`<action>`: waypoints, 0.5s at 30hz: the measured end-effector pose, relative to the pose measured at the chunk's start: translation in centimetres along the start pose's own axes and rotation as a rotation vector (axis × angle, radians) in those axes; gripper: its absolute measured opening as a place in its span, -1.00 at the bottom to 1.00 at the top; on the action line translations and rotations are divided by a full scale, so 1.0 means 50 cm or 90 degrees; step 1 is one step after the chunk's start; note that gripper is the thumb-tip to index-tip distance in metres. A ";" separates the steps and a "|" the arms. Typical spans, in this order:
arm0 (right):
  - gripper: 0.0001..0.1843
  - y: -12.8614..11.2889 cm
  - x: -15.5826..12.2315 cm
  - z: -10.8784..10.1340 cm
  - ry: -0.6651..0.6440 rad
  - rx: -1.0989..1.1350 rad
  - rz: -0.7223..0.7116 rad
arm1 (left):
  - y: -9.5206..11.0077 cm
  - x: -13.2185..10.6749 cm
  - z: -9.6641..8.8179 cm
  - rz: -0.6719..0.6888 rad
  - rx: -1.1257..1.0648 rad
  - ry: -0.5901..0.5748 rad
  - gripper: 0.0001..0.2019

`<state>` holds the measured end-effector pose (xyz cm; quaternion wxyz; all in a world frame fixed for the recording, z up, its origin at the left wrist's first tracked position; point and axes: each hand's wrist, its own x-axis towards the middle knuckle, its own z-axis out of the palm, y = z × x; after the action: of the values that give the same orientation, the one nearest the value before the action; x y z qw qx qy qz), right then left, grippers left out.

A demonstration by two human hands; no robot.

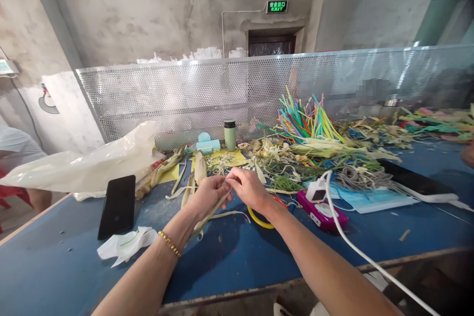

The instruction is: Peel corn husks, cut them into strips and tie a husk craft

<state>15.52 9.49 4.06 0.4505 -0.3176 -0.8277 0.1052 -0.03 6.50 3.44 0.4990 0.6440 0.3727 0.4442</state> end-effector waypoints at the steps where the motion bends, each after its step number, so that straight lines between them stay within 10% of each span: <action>1: -0.83 0.004 0.000 0.002 0.013 -0.016 -0.010 | 0.002 -0.002 0.000 -0.043 -0.029 -0.009 -0.70; 5: -0.85 0.016 0.000 0.005 0.066 -0.065 -0.035 | 0.007 -0.004 0.001 -0.163 -0.093 0.002 -0.60; 15: -0.71 0.009 0.013 -0.041 0.085 -0.062 0.110 | 0.005 0.013 -0.010 -0.013 0.118 0.168 -0.61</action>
<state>17.15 10.03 5.48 0.4779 -0.4154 -0.7697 0.0817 -0.29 7.19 3.85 0.3885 0.6199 0.4807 0.4835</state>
